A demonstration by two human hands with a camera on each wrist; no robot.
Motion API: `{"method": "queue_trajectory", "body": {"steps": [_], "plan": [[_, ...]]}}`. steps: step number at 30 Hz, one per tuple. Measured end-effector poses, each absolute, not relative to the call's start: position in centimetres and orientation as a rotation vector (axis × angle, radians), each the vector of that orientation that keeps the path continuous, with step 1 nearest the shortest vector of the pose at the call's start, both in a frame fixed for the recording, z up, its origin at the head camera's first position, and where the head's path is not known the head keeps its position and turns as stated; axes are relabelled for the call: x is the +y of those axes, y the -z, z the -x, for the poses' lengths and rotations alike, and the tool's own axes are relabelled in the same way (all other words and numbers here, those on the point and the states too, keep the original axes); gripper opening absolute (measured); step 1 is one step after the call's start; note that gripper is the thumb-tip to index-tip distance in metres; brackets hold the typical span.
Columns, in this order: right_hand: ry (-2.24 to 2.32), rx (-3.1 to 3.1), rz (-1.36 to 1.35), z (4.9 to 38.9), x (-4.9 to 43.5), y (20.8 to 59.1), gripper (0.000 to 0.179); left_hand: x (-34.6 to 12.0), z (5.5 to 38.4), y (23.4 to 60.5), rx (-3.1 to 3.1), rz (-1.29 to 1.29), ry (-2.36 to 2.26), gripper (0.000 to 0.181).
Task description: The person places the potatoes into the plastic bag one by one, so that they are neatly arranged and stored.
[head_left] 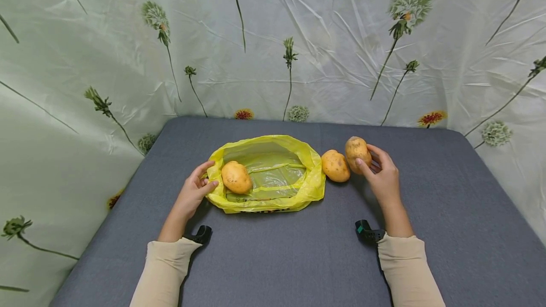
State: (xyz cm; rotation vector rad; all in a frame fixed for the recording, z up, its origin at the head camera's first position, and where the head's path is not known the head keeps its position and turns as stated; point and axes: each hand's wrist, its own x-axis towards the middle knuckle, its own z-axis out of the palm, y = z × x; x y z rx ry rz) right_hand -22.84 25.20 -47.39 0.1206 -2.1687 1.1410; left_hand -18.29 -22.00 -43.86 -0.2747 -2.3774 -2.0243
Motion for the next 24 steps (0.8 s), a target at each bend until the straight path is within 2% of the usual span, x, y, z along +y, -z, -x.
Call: {"method": "queue_trajectory", "body": {"steps": [6,12,24], "plan": [[-1.192,-2.132,-0.226,22.4,24.1,46.0,0.049,-22.1,18.3,43.9,-2.387,0.27,2.016,0.051],[-1.345,-2.081,-0.352,20.0,21.4,42.1,0.046,-22.1,18.3,44.0,-2.409,0.254,2.013,0.051],[-1.263,-2.137,-0.451,18.7,18.6,39.9,0.044,-22.0,18.3,43.9,-2.392,0.266,2.013,0.052]]}}
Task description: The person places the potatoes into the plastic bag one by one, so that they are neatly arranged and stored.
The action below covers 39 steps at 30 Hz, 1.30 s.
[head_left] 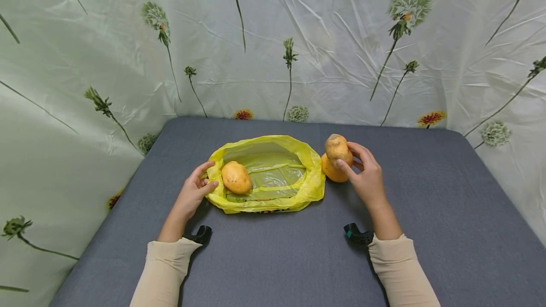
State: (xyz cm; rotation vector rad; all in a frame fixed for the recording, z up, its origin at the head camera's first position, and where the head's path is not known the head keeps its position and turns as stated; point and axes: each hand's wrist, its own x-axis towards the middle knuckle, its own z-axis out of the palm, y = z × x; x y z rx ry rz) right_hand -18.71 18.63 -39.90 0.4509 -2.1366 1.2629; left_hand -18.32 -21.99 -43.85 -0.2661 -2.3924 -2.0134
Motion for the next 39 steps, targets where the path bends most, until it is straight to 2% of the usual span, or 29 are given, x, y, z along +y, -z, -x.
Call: {"method": "queue_trajectory", "body": {"steps": [14,23,39], "plan": [[-1.352,-2.133,-0.577,19.7,16.1,41.0,0.049,-21.9,18.2,43.8,-2.373,0.258,2.032,0.053],[-1.333,-2.204,-0.643,19.4,13.4,39.5,0.047,-21.9,18.3,43.8,-2.373,0.241,2.048,0.053],[-1.411,-2.305,-0.717,21.0,9.5,41.1,0.048,-21.9,18.3,43.7,-2.377,0.228,2.047,0.054]]}}
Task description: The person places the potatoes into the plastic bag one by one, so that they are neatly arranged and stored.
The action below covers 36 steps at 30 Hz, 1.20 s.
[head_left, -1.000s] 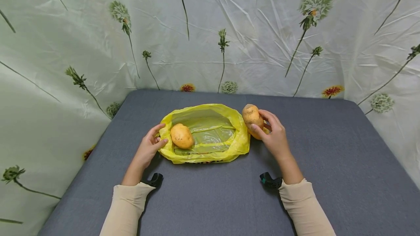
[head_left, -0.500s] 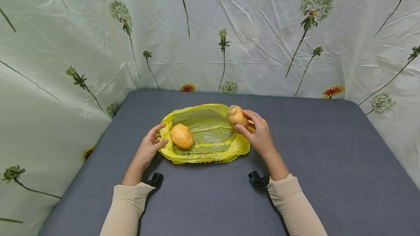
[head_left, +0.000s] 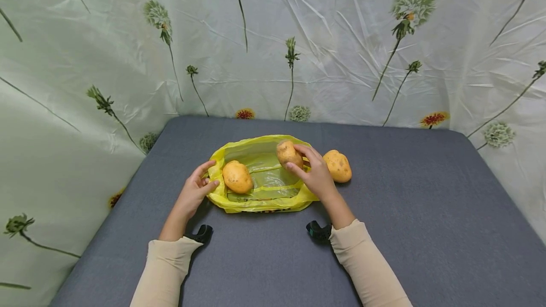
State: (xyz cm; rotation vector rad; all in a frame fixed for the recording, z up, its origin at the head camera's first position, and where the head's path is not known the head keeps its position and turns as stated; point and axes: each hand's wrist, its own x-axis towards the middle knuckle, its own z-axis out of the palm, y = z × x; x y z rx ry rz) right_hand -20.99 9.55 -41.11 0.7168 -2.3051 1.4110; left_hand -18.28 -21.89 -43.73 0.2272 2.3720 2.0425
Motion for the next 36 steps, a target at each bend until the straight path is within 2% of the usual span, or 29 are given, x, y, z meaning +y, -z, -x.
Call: {"method": "queue_trajectory", "body": {"steps": [36], "plan": [[-1.385,-2.546,-0.722,21.0,2.9,43.0,0.045,-21.9,18.4,43.7,2.403,-0.214,-2.004,0.054]]}}
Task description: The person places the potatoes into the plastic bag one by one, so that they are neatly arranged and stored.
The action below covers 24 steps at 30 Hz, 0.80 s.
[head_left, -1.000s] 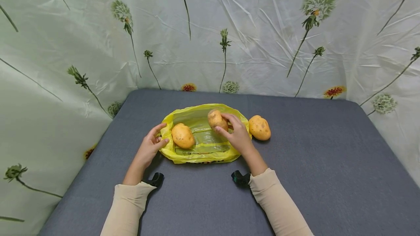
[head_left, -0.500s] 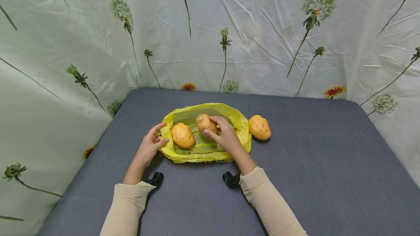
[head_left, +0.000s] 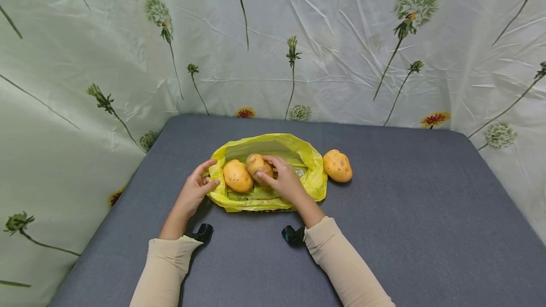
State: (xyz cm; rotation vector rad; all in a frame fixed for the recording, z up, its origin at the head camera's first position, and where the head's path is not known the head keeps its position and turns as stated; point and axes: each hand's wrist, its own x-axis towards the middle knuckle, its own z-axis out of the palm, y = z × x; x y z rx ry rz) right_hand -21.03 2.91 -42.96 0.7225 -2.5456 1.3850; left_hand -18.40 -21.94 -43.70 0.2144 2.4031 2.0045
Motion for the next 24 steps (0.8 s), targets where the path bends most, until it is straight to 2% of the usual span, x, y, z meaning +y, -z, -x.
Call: {"method": "queue_trajectory", "body": {"steps": [24], "plan": [[-1.433,-2.669,-0.676,21.02,3.16,43.12,0.05,-21.95,18.37,43.72,2.403,-0.228,-2.003,0.054]]}}
